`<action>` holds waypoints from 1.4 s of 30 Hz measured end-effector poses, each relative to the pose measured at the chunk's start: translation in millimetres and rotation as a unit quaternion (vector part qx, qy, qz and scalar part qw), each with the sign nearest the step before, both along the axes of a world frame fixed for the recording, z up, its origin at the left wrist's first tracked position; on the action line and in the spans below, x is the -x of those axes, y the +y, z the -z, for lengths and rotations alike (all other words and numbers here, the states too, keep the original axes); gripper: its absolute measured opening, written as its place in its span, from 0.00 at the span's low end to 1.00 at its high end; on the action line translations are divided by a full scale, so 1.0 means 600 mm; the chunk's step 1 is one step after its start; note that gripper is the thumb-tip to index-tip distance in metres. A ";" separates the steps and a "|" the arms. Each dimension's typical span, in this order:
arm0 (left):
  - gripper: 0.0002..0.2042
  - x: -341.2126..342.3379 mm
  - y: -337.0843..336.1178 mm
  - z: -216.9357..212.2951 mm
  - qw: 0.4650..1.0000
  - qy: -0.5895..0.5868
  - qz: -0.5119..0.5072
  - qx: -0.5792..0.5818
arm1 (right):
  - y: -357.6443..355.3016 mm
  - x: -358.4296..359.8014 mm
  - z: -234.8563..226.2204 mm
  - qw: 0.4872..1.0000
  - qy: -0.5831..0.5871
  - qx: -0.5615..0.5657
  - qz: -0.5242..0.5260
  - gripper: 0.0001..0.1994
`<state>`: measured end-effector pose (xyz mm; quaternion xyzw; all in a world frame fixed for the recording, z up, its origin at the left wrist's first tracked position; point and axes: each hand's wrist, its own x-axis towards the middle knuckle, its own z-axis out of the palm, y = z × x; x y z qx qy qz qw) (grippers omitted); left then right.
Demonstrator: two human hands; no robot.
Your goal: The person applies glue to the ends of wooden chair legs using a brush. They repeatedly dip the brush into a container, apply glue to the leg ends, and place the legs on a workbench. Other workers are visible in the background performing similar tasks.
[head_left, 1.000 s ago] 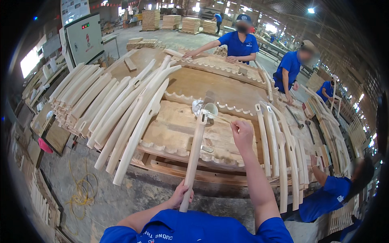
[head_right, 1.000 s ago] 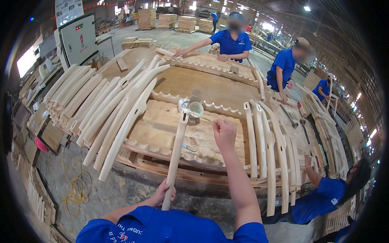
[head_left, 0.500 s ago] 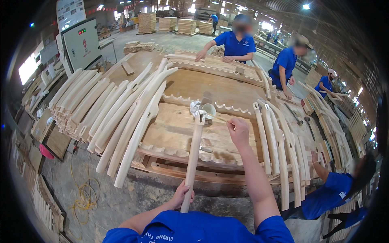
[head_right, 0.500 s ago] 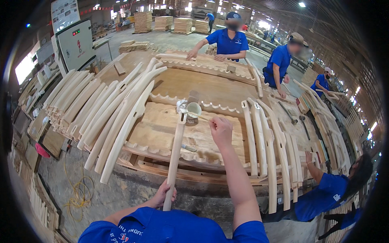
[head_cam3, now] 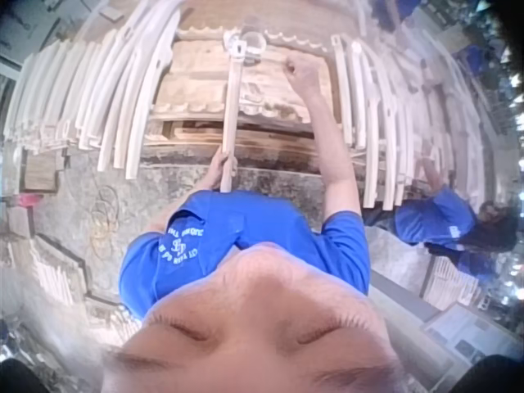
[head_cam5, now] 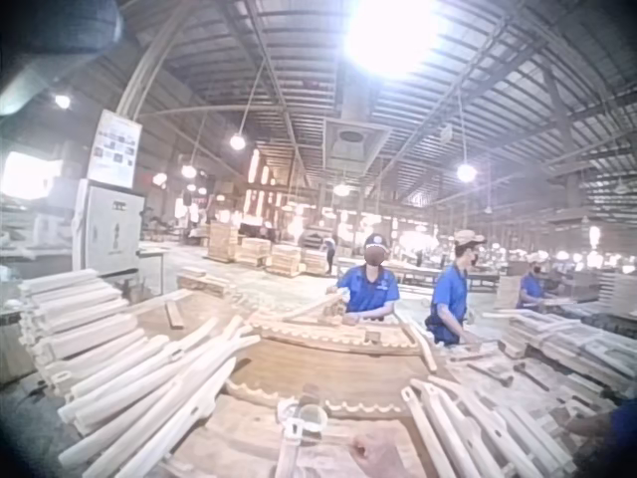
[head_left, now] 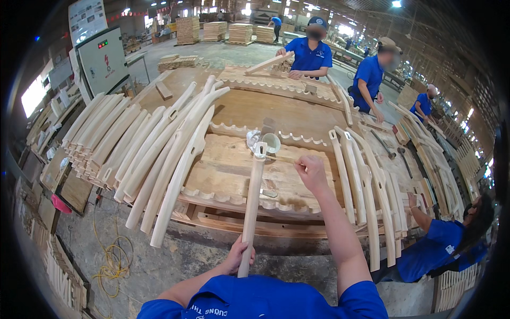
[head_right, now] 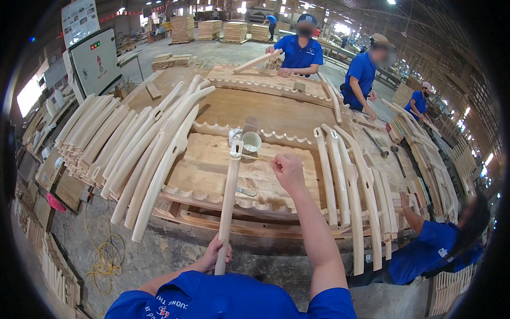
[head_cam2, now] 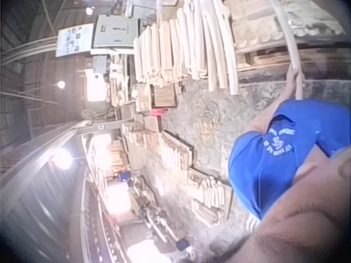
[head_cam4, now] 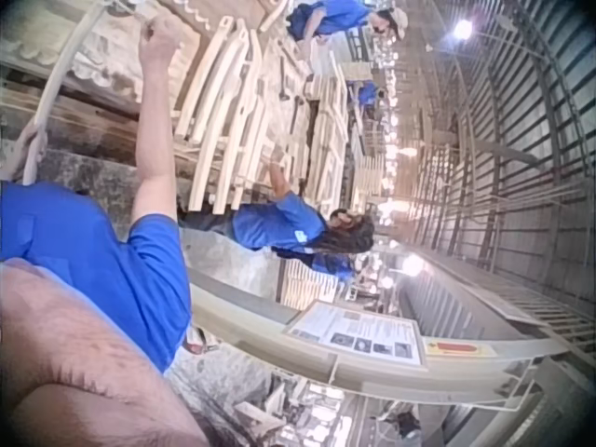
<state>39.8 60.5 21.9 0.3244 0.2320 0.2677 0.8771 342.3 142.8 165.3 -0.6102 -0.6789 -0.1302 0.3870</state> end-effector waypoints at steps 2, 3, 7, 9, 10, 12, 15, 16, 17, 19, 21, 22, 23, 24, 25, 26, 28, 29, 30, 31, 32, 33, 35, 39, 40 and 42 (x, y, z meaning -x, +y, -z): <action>0.14 0.000 0.001 0.003 1.000 0.001 -0.002 -0.004 | -0.005 0.005 0.001 1.000 0.013 0.007 -0.001 0.04; 0.14 0.000 0.001 0.003 1.000 0.000 -0.001 -0.002 | -0.008 0.006 0.001 1.000 0.020 0.010 -0.001 0.04; 0.14 0.000 0.001 0.002 1.000 -0.010 0.001 0.009 | -0.019 0.009 0.000 0.998 0.060 0.036 -0.010 0.04; 0.16 0.001 0.003 0.006 1.000 -0.007 0.005 0.008 | -0.025 0.010 -0.001 0.995 0.088 0.055 -0.002 0.05; 0.18 0.002 0.004 0.008 1.000 0.001 0.010 0.006 | -0.028 0.008 -0.003 0.993 0.098 0.063 -0.004 0.05; 0.19 0.004 0.006 0.011 1.000 0.012 0.016 0.005 | -0.034 0.006 -0.013 0.990 0.118 0.078 -0.008 0.05; 0.18 0.004 0.008 0.011 1.000 0.011 0.017 0.013 | -0.037 0.004 -0.061 0.992 0.036 0.102 0.063 0.05; 0.17 0.005 0.007 0.010 1.000 0.004 0.014 0.016 | -0.034 0.007 -0.082 0.993 -0.037 0.083 0.073 0.05; 0.16 0.005 0.007 0.009 1.000 -0.004 0.012 0.019 | -0.029 0.010 -0.106 0.988 -0.110 0.063 0.084 0.05; 0.16 0.005 0.008 0.012 1.000 -0.009 0.016 0.008 | -0.018 0.018 -0.143 0.967 -0.234 0.034 0.094 0.03; 0.17 0.005 0.008 0.022 0.999 -0.024 0.031 0.037 | 0.004 0.045 -0.174 0.939 -0.333 0.014 0.085 0.02; 0.18 0.006 0.006 0.028 0.996 -0.036 0.045 0.073 | 0.014 0.062 -0.189 0.928 -0.363 0.021 0.080 0.02; 0.19 0.006 0.006 0.033 0.991 -0.048 0.058 0.110 | 0.024 0.089 -0.206 0.916 -0.393 0.029 0.074 0.02; 0.19 0.007 0.006 0.031 0.990 -0.067 0.069 0.099 | 0.034 0.107 -0.212 0.903 -0.422 0.037 0.070 0.02; 0.20 0.009 0.006 0.028 0.989 -0.086 0.081 0.089 | 0.045 0.129 -0.213 0.880 -0.467 0.047 0.073 0.02; 0.21 0.010 0.007 0.023 0.987 -0.106 0.092 0.079 | 0.058 0.147 -0.209 0.854 -0.512 0.056 0.075 0.02; 0.22 0.008 0.003 0.014 0.992 -0.086 0.074 0.057 | 0.064 0.162 -0.206 0.806 -0.585 0.050 0.075 0.01; 0.22 0.008 -0.001 0.010 0.994 -0.078 0.061 0.049 | 0.063 0.170 -0.201 0.783 -0.617 0.035 0.069 0.01; 0.22 0.011 -0.001 0.006 0.995 -0.073 0.060 0.038 | 0.063 0.176 -0.197 0.760 -0.647 0.019 0.063 0.01; 0.22 0.013 0.000 0.003 0.996 -0.068 0.059 0.028 | 0.062 0.178 -0.196 0.772 -0.633 0.048 0.036 0.01; 0.22 0.015 0.001 0.002 0.996 -0.064 0.056 0.016 | 0.057 0.178 -0.203 0.781 -0.620 0.075 0.009 0.01; 0.23 0.016 -0.001 0.007 0.997 -0.054 0.053 0.015 | 0.053 0.181 -0.210 0.789 -0.605 0.103 -0.017 0.01; 0.23 0.019 -0.003 0.011 0.998 -0.029 0.053 0.010 | 0.064 0.179 -0.220 0.804 -0.586 0.099 -0.021 0.02; 0.21 0.015 -0.010 0.005 0.999 -0.014 0.049 0.007 | 0.097 0.168 -0.221 0.803 -0.584 0.113 0.029 0.02; 0.20 0.011 -0.012 0.004 0.999 -0.009 0.043 0.007 | 0.101 0.164 -0.220 0.809 -0.576 0.105 0.042 0.03; 0.19 0.010 -0.013 0.008 0.999 -0.003 0.033 0.012 | 0.103 0.159 -0.219 0.821 -0.560 0.090 0.067 0.03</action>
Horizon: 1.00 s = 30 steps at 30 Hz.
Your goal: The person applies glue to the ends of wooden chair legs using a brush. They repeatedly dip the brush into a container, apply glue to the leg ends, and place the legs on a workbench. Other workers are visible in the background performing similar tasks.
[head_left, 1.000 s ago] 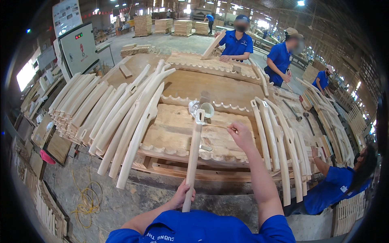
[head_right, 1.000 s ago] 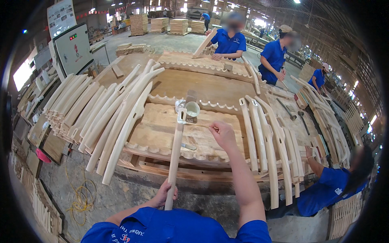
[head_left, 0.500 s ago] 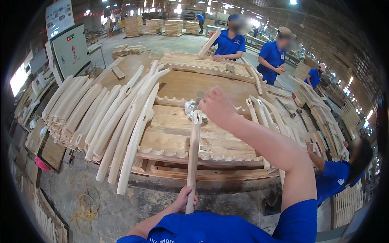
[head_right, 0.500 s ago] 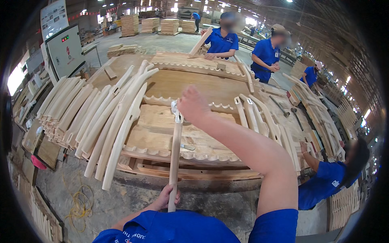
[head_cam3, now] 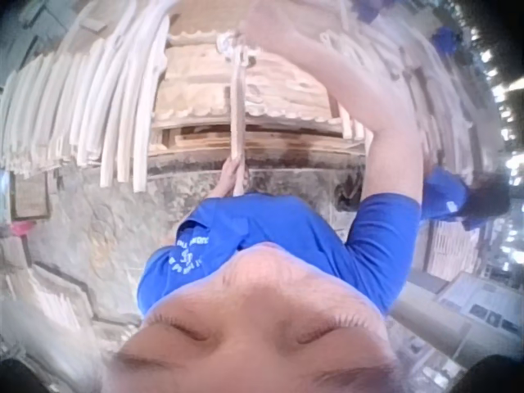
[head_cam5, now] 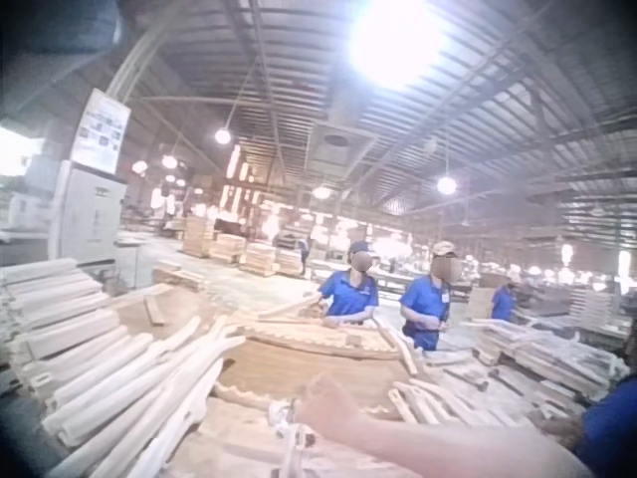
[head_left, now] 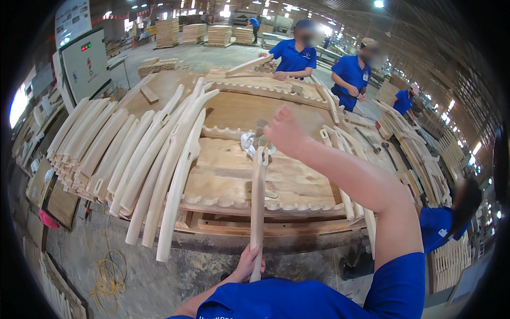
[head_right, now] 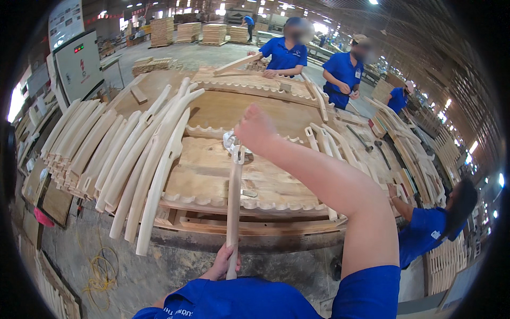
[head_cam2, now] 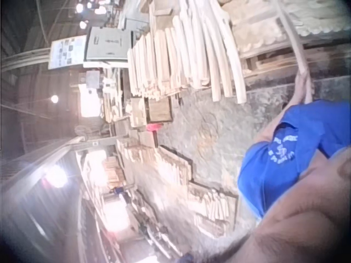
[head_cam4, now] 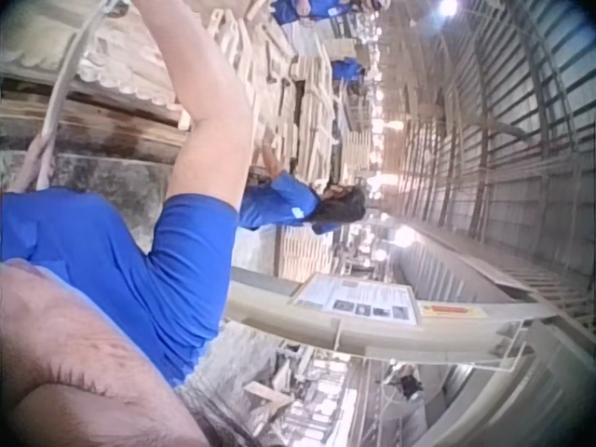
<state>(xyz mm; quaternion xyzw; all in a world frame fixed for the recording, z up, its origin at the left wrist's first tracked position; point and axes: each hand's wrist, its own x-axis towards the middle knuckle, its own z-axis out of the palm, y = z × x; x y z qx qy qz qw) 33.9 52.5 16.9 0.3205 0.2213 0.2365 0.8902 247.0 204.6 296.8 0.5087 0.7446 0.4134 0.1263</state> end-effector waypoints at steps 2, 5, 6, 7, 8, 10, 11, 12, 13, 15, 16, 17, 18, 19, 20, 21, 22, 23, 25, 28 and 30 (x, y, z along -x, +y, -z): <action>0.17 0.004 -0.003 0.002 1.000 0.004 -0.006 0.012 | -0.014 0.002 0.008 0.998 -0.016 0.019 -0.049 0.03; 0.17 0.007 0.005 0.001 1.000 -0.007 -0.009 0.002 | -0.025 0.013 0.007 0.996 -0.011 0.071 -0.059 0.03; 0.17 0.008 0.005 -0.001 1.000 -0.004 -0.009 0.001 | -0.027 0.017 0.002 0.994 -0.005 0.090 -0.053 0.03; 0.17 0.007 0.003 -0.003 1.000 0.000 -0.010 0.000 | -0.028 0.019 -0.005 0.997 -0.014 0.077 -0.028 0.03; 0.17 0.007 0.003 -0.006 1.000 0.003 -0.012 -0.004 | -0.023 0.015 -0.011 0.998 -0.022 0.062 -0.002 0.03; 0.17 0.007 0.005 -0.009 1.000 0.004 -0.001 -0.018 | -0.012 0.004 -0.016 0.999 -0.022 0.037 0.027 0.03; 0.17 0.007 0.004 -0.009 1.000 0.004 0.006 -0.024 | -0.007 -0.002 -0.016 0.999 -0.014 0.028 0.032 0.03; 0.19 0.005 0.005 0.004 1.000 0.013 0.005 -0.016 | -0.003 -0.010 -0.015 0.999 -0.006 0.019 0.038 0.03; 0.20 0.007 0.006 0.004 1.000 0.005 0.003 -0.017 | 0.002 -0.009 -0.013 1.000 -0.015 0.002 -0.005 0.03; 0.23 0.007 0.004 0.002 1.000 -0.014 0.008 -0.017 | 0.003 -0.006 -0.012 0.995 -0.037 -0.031 -0.085 0.03; 0.24 0.008 0.006 0.001 1.000 -0.019 0.011 -0.015 | 0.001 -0.006 -0.012 0.993 -0.043 -0.054 -0.099 0.03; 0.24 0.008 0.006 0.001 1.000 -0.026 0.013 -0.011 | -0.002 -0.004 -0.013 0.990 -0.049 -0.074 -0.114 0.03; 0.25 0.009 0.005 0.001 0.999 -0.031 0.015 -0.007 | -0.006 -0.004 -0.014 0.986 -0.055 -0.095 -0.128 0.03; 0.25 0.011 0.005 0.003 0.999 -0.037 0.014 0.009 | -0.010 -0.007 -0.019 0.984 -0.039 -0.098 -0.146 0.03; 0.25 0.009 0.005 0.004 0.999 -0.046 0.013 0.024 | -0.011 -0.017 -0.023 0.981 -0.026 -0.101 -0.163 0.02; 0.25 0.009 0.004 0.005 0.998 -0.054 0.012 0.039 | -0.016 -0.026 -0.026 0.978 -0.013 -0.105 -0.181 0.02; 0.25 0.008 0.002 0.006 0.998 -0.057 0.012 0.038 | -0.025 -0.036 -0.025 0.978 0.006 -0.113 -0.174 0.02; 0.25 0.008 0.000 0.007 0.998 -0.059 0.011 0.036 | -0.037 -0.048 -0.026 0.978 0.025 -0.120 -0.168 0.02; 0.25 0.010 0.001 0.005 0.998 -0.050 0.014 0.022 | -0.058 -0.077 -0.016 0.977 0.104 -0.133 -0.131 0.03; 0.24 0.009 0.005 -0.001 0.999 -0.031 0.024 -0.005 | -0.090 -0.124 0.030 0.951 0.267 -0.149 -0.050 0.04; 0.25 0.011 0.006 0.001 0.999 -0.025 0.033 -0.004 | -0.110 -0.150 0.083 0.920 0.365 -0.147 0.002 0.06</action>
